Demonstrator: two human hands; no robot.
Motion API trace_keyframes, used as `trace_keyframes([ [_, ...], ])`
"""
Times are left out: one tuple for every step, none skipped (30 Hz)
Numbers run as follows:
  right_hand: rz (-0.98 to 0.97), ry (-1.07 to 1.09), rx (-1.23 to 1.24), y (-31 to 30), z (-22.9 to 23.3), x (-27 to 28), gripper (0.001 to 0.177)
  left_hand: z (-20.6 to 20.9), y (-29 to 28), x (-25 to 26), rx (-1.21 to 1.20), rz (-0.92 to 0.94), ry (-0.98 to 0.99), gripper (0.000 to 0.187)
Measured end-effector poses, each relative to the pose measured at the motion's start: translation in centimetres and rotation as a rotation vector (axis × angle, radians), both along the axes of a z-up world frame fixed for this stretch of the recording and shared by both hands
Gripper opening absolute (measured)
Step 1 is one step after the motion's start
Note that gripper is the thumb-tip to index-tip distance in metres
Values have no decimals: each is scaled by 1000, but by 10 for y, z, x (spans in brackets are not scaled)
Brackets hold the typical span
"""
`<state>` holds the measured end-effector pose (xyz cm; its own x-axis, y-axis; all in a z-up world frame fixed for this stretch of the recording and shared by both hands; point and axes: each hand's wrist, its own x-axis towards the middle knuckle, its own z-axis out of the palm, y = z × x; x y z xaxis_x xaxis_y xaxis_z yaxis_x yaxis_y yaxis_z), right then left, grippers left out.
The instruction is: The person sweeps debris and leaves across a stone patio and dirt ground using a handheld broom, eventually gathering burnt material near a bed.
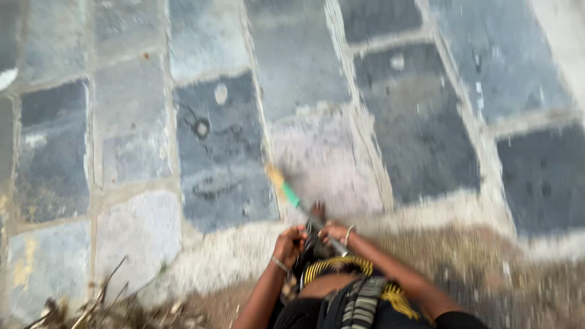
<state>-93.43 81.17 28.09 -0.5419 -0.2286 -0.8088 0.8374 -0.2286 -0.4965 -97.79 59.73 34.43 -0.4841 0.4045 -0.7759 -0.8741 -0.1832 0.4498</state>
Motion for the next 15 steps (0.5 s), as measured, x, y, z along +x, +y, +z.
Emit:
trace_keyframes([
  [13, -53, -75, 3, -4, -27, 19, 1, 9, -21, 14, 25, 3, 30],
  [25, -105, -152, 9, -3, -58, 17, 7, 16, -45, 0, 34, 7, 30],
  [25, -71, -152, 26, -2, -86, 16, 15, 22, -68, -13, 44, 12, 30],
  [19, -47, -160, 40, -2, -100, 16, 20, 23, -85, -35, 48, 4, 31],
  [13, -24, -168, 56, 1, -113, 16, 25, 28, -107, -56, 46, 9, 31],
  [-74, -91, -176, 81, 12, -114, 17, 30, 30, -123, -80, 37, 8, 31],
  [-159, -159, -183, 101, 25, -118, 21, 36, 34, -138, -105, 28, 7, 31],
  [-176, -178, 39, 127, 42, -100, 18, 40, 42, -155, -103, 21, 17, 31],
  [-271, -168, -43, 155, 57, -92, 20, 44, 50, -171, -101, 15, 26, 30],
  [-366, -275, 136, 183, 71, -71, 24, 48, 59, -179, -100, 9, 28, 30],
  [-809, -326, -42, 206, 80, -42, 23, 52, 66, -184, -96, 2, 20, 30],
  [-868, -459, 155, 227, 83, -16, 26, 56, 77, -192, -88, -5, 19, 31],
  [-945, -547, 255, 249, 80, 11, 25, 60, 88, -200, -80, -11, 18, 31],
  [-1045, -600, 305, 274, 73, 39, 25, 63, 100, -208, -71, -32, 20, 31],
  [-1150, -616, 293, 301, 61, 65, 24, 66, 113, -214, -62, -52, 23, 31],
])
